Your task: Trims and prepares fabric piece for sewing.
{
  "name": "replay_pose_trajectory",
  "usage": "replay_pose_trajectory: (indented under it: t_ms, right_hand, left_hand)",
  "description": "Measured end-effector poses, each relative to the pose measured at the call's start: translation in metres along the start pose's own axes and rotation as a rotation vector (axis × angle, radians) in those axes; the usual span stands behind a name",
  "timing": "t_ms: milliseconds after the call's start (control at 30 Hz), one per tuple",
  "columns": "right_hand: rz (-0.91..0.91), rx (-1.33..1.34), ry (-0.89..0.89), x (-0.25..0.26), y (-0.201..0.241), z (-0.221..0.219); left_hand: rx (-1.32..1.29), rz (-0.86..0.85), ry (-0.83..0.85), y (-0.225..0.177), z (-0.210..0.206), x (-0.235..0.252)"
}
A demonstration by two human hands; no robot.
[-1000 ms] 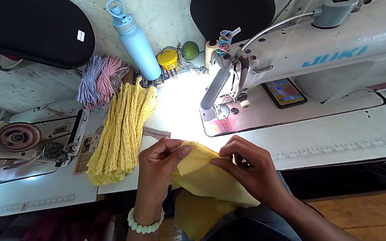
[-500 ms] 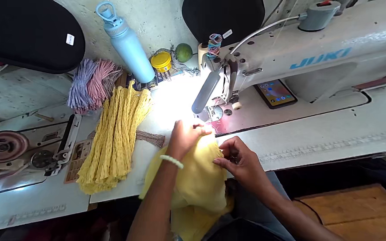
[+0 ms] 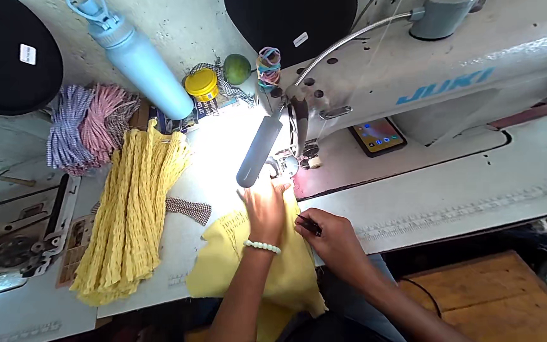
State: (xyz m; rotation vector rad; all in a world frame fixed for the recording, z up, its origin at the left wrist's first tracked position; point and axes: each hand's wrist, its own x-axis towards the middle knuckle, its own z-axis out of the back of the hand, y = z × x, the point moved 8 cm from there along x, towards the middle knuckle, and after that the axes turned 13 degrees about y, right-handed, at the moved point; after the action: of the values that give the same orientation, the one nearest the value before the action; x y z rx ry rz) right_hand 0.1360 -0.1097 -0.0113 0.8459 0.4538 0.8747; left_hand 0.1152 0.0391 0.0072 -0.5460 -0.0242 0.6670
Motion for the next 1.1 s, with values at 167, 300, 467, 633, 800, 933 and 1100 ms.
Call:
replay_pose_trajectory:
  t_ms: [167,300,467,633,800,933,1100]
  right_hand:
    - [0.016,-0.041,-0.025,-0.001,0.001,0.000]
    - [0.024,-0.050,-0.056,-0.002,0.002,0.001]
    - [0.037,-0.039,-0.047,-0.002,0.001,0.001]
    - [0.262,-0.160,-0.097,0.023,0.008,0.026]
    - [0.357,-0.403,0.072,0.067,-0.003,0.024]
    - [0.278,-0.359,0.030,0.082,-0.008,0.039]
    - [0.216,-0.358,-0.126,0.102,-0.005,0.051]
  left_hand:
    - [0.156,-0.294,-0.230,-0.014,-0.013,-0.016]
    - [0.234,-0.366,-0.220,-0.018,-0.016,-0.038]
    - [0.142,-0.444,-0.143,-0.004,-0.028,-0.051]
    - [0.076,-0.539,-0.058,-0.009,-0.027,-0.033]
    - [0.089,-0.503,-0.080,-0.012,-0.023,-0.019]
    - [0.099,-0.481,-0.098,-0.011,-0.022,-0.016]
    - [0.130,-0.448,-0.091,-0.009,-0.025,-0.016]
